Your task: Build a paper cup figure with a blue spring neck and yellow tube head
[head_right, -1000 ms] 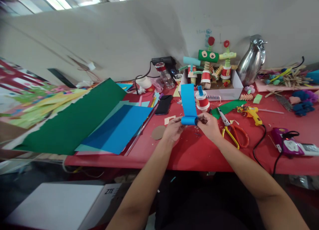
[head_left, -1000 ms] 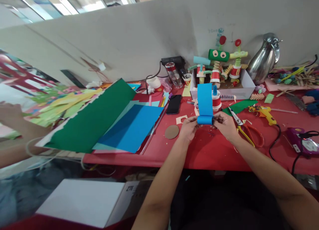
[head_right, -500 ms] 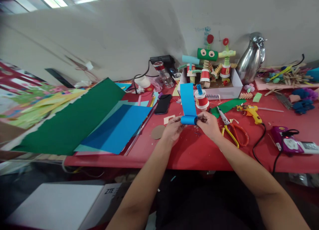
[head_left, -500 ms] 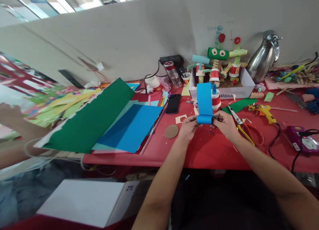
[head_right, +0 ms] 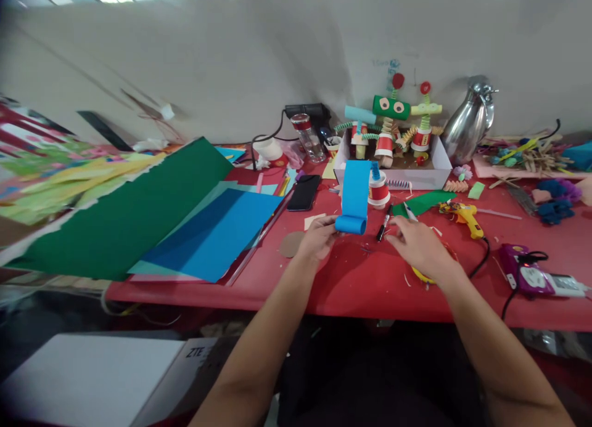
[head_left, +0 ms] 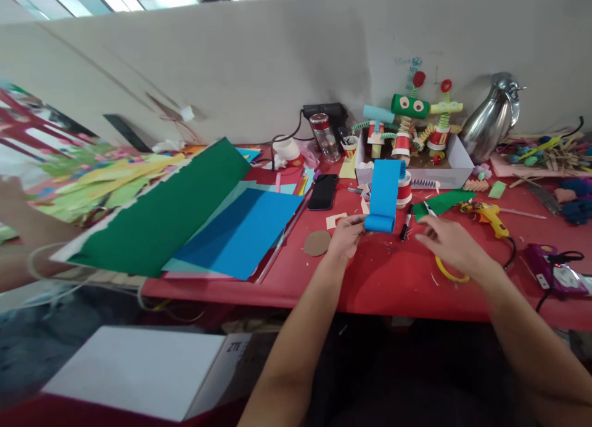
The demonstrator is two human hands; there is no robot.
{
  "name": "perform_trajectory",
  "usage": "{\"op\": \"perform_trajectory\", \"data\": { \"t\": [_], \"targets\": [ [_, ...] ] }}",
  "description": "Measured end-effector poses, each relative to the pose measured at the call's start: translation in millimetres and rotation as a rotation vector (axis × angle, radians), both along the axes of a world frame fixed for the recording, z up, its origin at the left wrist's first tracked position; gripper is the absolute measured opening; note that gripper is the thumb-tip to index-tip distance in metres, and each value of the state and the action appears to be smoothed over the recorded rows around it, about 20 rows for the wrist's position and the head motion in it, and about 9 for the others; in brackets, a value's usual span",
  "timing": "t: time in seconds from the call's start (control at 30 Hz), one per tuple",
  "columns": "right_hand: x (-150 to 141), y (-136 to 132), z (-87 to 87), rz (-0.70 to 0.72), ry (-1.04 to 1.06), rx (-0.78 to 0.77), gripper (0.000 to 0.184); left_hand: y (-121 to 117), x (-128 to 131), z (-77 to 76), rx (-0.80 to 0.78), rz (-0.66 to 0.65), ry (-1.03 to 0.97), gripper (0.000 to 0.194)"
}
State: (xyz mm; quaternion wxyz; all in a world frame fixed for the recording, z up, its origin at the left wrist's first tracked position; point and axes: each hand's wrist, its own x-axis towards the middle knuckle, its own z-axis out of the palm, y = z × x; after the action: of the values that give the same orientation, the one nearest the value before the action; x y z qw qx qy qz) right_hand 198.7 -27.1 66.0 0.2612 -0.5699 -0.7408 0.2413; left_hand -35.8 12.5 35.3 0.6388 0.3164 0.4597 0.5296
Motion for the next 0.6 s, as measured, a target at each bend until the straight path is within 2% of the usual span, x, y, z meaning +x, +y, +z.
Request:
{"op": "perform_trajectory", "data": {
  "t": [0.1, 0.2, 0.37, 0.5, 0.6],
  "targets": [
    [38.6, -22.1, -5.5, -0.081, -0.367, 0.043, 0.029, 2.7, -4.7, -1.3, -0.023, -0.037, -0.012, 0.016],
    [59.4, -37.8, -21.6, -0.079, -0.506, 0.008, 0.037, 5.4, -8.6, -3.2, -0.041, -0.032, -0.010, 0.015],
    [67.4, -37.1, -37.0, -0.160, -0.459, -0.013, 0.045, 6.9, -14.9, -1.1, -0.001, 0.026, -0.047, 0.013],
    [73.4, -27.5, -32.1, -0.290, -0.369, -0.108, 0.054, 6.5, -19.4, 2.3, 0.096, 0.062, -0.112, 0.012],
    [79.5, -29.6, -23.5, -0.380, -0.280, -0.100, 0.058, 6.5, -21.0, 3.0, 0.114, 0.057, -0.127, 0.009]
  ]
}}
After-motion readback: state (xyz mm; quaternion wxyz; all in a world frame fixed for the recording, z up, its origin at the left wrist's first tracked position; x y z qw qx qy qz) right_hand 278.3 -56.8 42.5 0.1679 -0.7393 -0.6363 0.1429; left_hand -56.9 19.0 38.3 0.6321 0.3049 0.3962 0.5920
